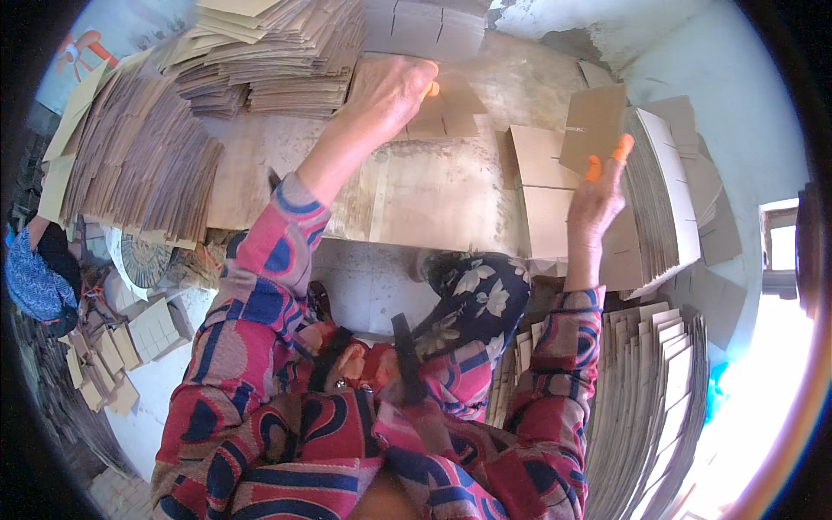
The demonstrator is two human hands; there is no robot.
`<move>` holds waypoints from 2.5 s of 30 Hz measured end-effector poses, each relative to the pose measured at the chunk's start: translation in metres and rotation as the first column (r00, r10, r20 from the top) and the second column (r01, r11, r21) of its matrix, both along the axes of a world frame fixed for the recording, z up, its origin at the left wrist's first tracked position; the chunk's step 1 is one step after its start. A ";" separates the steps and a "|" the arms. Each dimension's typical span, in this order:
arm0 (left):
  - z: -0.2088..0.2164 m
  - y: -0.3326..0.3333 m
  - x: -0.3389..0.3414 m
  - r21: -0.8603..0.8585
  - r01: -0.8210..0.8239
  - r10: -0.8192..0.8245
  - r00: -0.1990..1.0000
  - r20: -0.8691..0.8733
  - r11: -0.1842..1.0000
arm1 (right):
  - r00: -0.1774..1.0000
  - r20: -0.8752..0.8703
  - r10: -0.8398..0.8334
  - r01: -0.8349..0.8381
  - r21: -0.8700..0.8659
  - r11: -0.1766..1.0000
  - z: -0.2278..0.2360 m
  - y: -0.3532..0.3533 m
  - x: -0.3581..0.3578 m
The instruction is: The person repeatedly picks up stacks of pre-scored cardboard sheets, separates them along the score lines, and places the separated pieces into a pile on the table. The process is continuous and repetitive.
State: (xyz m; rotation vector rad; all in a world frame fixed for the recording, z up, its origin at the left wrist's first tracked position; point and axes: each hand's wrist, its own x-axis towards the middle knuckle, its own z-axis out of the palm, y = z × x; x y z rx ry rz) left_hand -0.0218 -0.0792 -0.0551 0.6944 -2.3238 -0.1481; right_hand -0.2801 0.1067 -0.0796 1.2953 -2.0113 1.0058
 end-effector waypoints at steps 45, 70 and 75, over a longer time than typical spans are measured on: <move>-0.046 0.067 0.043 0.366 0.013 -0.125 0.951 0.284 0.930 | 0.572 0.699 0.429 -0.741 0.215 0.636 0.070 -0.002 0.135; -0.012 0.096 0.085 0.285 -0.101 0.061 0.987 0.146 0.953 | 0.933 -0.004 -0.360 0.185 0.862 0.471 -0.124 0.061 -0.016; -0.016 0.098 0.103 0.321 -0.191 0.143 0.976 0.166 0.928 | 0.985 0.150 -0.089 -0.101 0.906 0.410 -0.135 0.057 -0.041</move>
